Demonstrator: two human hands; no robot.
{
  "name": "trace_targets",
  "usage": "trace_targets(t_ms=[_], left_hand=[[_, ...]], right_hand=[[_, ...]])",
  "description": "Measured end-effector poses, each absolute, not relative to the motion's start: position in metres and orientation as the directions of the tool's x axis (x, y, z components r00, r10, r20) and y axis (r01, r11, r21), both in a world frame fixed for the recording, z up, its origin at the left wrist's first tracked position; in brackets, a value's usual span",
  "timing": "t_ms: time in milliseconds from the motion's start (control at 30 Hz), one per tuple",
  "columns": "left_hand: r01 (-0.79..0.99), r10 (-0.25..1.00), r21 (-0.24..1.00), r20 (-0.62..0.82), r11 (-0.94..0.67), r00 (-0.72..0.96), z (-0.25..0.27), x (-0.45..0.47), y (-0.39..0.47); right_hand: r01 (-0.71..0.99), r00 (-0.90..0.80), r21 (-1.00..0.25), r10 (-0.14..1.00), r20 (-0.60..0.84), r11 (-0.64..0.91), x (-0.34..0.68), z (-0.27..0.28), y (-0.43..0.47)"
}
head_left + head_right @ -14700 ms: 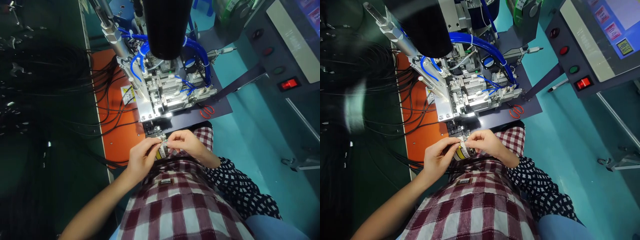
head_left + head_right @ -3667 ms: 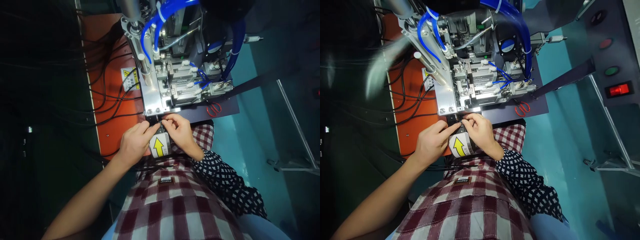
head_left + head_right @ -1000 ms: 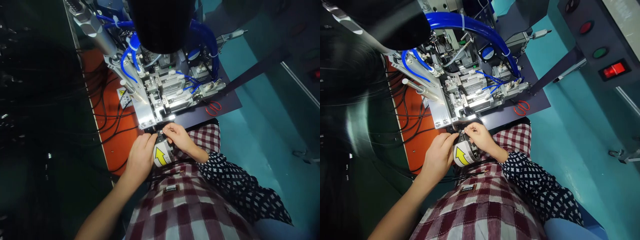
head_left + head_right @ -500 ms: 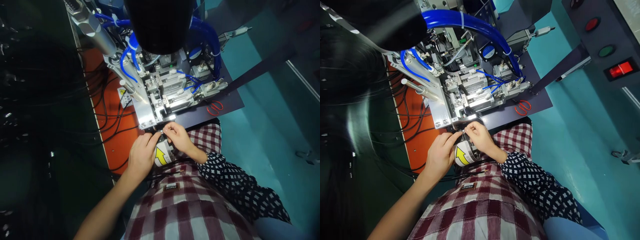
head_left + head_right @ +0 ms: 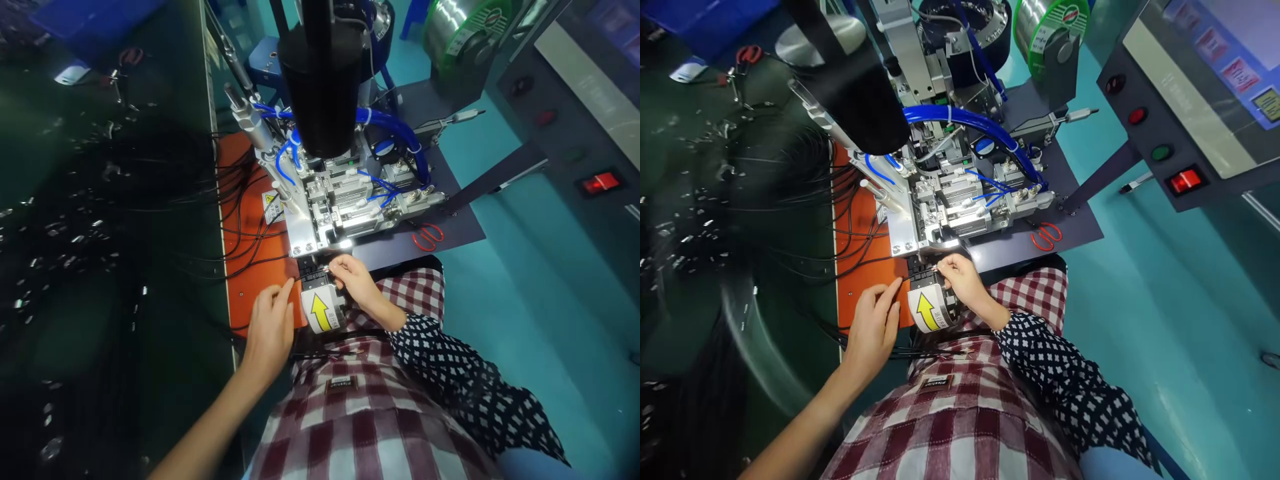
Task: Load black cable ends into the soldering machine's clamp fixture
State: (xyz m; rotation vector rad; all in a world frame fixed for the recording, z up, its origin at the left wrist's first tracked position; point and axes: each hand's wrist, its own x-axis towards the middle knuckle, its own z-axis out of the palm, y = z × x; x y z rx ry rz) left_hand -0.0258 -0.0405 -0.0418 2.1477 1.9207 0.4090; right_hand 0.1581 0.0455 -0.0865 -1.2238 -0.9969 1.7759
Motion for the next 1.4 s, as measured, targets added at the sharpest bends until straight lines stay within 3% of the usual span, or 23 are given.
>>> trace_targets(t_ms=[100, 200, 400, 600, 967, 1167, 1333, 1400], left_hand=[[0.984, 0.997, 0.16, 0.029, -0.075, 0.071, -0.042, -0.028, -0.059], [0.993, 0.998, 0.102, 0.029, -0.054, 0.051, -0.045, -0.031, -0.06], [0.986, 0.996, 0.146, 0.052, -0.077, 0.07, -0.052, -0.046, -0.044], [0.969, 0.987, 0.205, 0.105, -0.139, 0.12, -0.053, -0.05, -0.043], [0.97, 0.988, 0.206, 0.109, -0.128, 0.108, -0.055, -0.049, -0.048], [0.976, 0.992, 0.19, 0.074, -0.11, 0.098, -0.049, -0.053, -0.001], [0.918, 0.963, 0.302, 0.162, -0.257, 0.216, -0.029, -0.074, 0.008], [0.826, 0.865, 0.263, 0.097, -0.499, 0.492, -0.019, -0.078, -0.016]], right_hand=[[-0.145, -0.271, -0.898, 0.89, -0.367, -0.415, 0.159, -0.088, 0.046], [-0.146, -0.275, -0.9, 0.891, -0.362, -0.411, 0.159, -0.09, 0.046], [-0.148, -0.261, -0.901, 0.895, -0.363, -0.408, 0.159, -0.088, 0.047], [-0.155, -0.141, -0.912, 0.922, -0.36, -0.38, 0.173, -0.093, 0.046], [-0.137, -0.033, -0.915, 0.925, -0.378, -0.378, 0.193, -0.096, 0.033], [-0.137, -0.038, -0.912, 0.922, -0.384, -0.386, 0.197, -0.094, 0.031], [-0.153, -0.027, -0.904, 0.916, -0.4, -0.399, 0.205, -0.087, 0.029], [-0.16, -0.02, -0.902, 0.915, -0.404, -0.402, 0.211, -0.084, 0.028]])
